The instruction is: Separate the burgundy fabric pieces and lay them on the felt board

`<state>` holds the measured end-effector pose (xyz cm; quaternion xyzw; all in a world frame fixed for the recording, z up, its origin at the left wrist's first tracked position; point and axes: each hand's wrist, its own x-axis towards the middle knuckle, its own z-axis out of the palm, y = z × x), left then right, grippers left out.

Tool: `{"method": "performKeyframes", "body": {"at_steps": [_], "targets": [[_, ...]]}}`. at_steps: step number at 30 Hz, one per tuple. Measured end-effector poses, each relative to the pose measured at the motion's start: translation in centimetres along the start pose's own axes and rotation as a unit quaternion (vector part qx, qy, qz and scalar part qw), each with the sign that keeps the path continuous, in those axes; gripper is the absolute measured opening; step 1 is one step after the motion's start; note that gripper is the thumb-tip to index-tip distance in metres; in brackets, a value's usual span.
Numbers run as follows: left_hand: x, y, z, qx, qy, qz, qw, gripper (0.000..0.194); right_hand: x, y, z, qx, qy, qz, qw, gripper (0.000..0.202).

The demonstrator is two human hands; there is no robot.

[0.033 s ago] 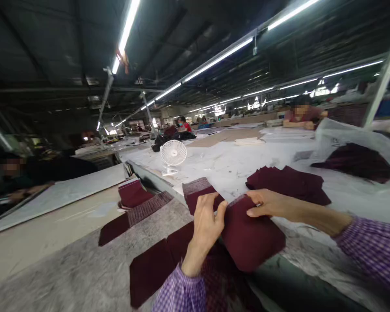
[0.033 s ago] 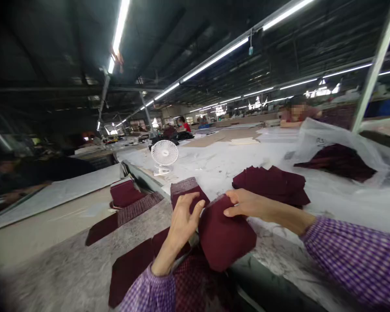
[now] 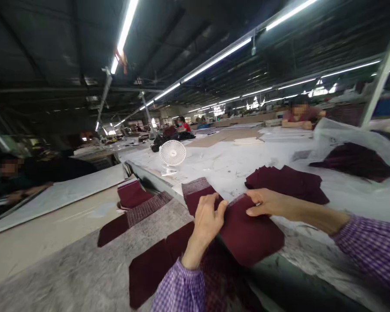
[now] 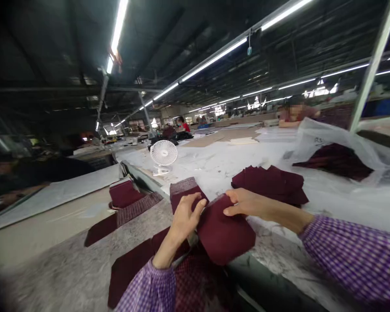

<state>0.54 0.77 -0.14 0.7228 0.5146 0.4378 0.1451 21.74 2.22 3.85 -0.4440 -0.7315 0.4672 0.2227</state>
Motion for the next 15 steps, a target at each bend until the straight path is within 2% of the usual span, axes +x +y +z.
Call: {"method": "performKeyframes", "body": {"at_steps": [3, 6, 9, 11, 13, 15], "targets": [[1.7, 0.0, 2.0, -0.058, -0.091, -0.062, 0.992, 0.03, 0.3, 0.7, -0.5, -0.009, 0.003, 0.008, 1.0, 0.031], [2.6, 0.3, 3.6, -0.04, -0.112, -0.089, 0.989, 0.021, 0.7, 1.6, -1.3, -0.086, 0.023, -0.007, 0.996, 0.025], [2.7, 0.8, 4.5, 0.053, -0.122, -0.014, 0.991, 0.018, 0.9, 2.2, -2.5, -0.223, 0.044, -0.003, 0.974, 0.023], [2.5, 1.0, 4.9, 0.105, -0.129, 0.042, 0.985, 0.023, 1.0, 2.3, -3.3, -0.319, 0.074, -0.008, 0.945, 0.02], [2.1, 1.0, 5.0, 0.137, -0.133, 0.079, 0.978, 0.027, 1.2, 2.5, -3.9, -0.39, 0.1, -0.063, 0.913, 0.02], [1.9, 0.9, 5.1, 0.161, -0.133, 0.108, 0.972, 0.031, 1.5, 2.8, -4.1, -0.429, 0.096, -0.146, 0.886, 0.024]]}}
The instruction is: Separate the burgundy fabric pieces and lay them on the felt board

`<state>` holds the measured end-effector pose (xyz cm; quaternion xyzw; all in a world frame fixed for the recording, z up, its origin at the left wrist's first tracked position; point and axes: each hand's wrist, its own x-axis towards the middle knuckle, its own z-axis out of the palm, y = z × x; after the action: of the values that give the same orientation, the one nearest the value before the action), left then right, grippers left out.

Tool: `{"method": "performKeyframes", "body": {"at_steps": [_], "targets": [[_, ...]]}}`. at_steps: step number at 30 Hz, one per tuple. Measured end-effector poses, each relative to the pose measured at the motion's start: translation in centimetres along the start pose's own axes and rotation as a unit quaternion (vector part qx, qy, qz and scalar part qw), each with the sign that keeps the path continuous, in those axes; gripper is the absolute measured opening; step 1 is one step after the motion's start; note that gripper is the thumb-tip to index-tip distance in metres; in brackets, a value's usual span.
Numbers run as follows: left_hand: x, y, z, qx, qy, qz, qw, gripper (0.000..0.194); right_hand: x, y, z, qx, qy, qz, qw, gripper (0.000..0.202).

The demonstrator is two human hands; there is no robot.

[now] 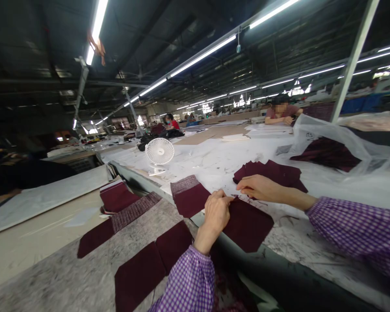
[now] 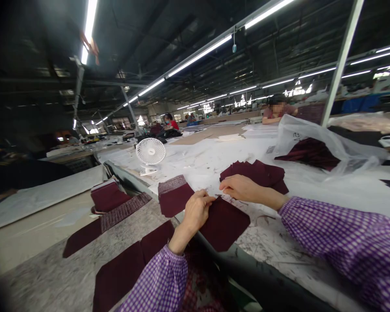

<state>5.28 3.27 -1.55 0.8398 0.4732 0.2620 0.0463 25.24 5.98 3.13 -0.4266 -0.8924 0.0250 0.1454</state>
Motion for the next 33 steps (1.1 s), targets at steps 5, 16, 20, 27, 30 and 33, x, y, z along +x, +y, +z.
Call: {"method": "performKeyframes", "body": {"at_steps": [5, 16, 20, 27, 30, 33], "targets": [[0.5, -0.3, -0.1, 0.0, -0.024, -0.007, 1.0, 0.031, 0.5, 0.7, 1.4, -0.023, 0.012, -0.108, 0.994, 0.032], [1.7, -0.3, -1.2, -0.011, -0.09, -0.054, 0.994, 0.029, 1.7, 1.8, 1.8, 0.006, -0.025, -0.15, 0.988, 0.022], [1.7, -0.1, -1.4, 0.002, -0.098, -0.049, 0.994, 0.03, 1.7, 1.8, 1.7, -0.009, -0.034, -0.15, 0.988, 0.02], [0.8, 0.1, -0.9, 0.065, -0.068, 0.009, 0.996, 0.032, 1.4, 1.5, 2.5, -0.143, -0.004, -0.214, 0.966, 0.026], [0.4, 0.3, -0.6, 0.098, -0.057, 0.044, 0.993, 0.034, 1.0, 1.2, 2.8, -0.219, -0.006, -0.232, 0.948, 0.03], [0.3, 0.4, -0.6, 0.112, -0.061, 0.057, 0.99, 0.035, 0.4, 1.3, 2.6, -0.226, 0.002, -0.232, 0.946, 0.027]]}}
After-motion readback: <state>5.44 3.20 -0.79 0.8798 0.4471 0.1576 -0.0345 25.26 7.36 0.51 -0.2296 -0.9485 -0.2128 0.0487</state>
